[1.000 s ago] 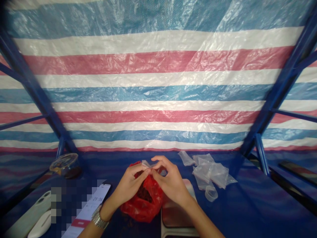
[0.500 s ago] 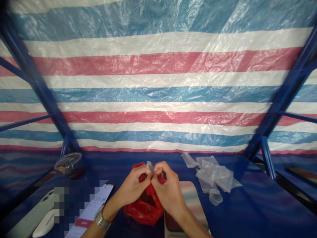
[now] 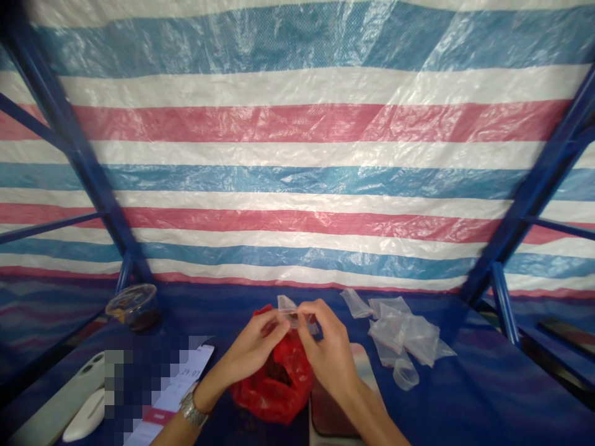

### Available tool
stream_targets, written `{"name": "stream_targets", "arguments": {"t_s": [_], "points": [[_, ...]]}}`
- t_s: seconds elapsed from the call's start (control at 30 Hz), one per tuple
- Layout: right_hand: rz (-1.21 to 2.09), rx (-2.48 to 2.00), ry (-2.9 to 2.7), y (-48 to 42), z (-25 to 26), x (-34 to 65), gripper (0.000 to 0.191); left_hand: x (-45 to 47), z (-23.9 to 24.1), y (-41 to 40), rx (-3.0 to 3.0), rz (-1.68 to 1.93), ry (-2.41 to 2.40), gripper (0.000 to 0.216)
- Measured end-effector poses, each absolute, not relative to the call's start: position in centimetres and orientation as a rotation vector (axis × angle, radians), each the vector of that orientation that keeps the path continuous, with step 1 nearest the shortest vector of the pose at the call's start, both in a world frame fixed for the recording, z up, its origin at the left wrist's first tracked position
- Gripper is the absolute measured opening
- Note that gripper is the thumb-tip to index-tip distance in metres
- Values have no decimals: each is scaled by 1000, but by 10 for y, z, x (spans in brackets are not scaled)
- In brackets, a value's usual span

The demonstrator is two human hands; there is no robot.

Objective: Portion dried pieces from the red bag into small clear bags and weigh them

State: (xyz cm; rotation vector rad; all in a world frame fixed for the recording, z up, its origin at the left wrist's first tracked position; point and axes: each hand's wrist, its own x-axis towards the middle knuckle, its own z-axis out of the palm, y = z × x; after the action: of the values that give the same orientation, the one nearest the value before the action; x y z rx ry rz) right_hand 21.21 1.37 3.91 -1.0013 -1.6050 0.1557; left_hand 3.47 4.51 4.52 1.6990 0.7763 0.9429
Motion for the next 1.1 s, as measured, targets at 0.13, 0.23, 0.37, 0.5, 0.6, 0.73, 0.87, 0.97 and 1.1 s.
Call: {"name": "stream_targets", "arguments": {"t_s": [0.13,0.23,0.37,0.5,0.6,0.73,0.87,0.97,1.1], "points": [[124,-897,-1732,5,40,209,17,33,45,49,1400,844,618,63],[143,-873,-1775,3,38,210,19,36,42,51,1144,840,535,64],[150,-878,-1778,7,35,212,17,37,45,51,979,951,549,41],[189,-915,-1764,5,37,212,18,31,50,51,935,931,562,38],[222,-943,-1850,-3,45,211,28,27,52,53,903,946,596,38],[272,-959,-2120,-10,55,209,34,24,51,57,870,1013,610,37],[259,-1026,-2102,-3,53,212,42,22,50,59,907,1054,627,39],[239,-1075,-1882,5,48,217,45,20,45,60,979,1045,666,56],[177,-1112,-1690,12,43,223,42,18,37,59,1205,925,706,93]]}}
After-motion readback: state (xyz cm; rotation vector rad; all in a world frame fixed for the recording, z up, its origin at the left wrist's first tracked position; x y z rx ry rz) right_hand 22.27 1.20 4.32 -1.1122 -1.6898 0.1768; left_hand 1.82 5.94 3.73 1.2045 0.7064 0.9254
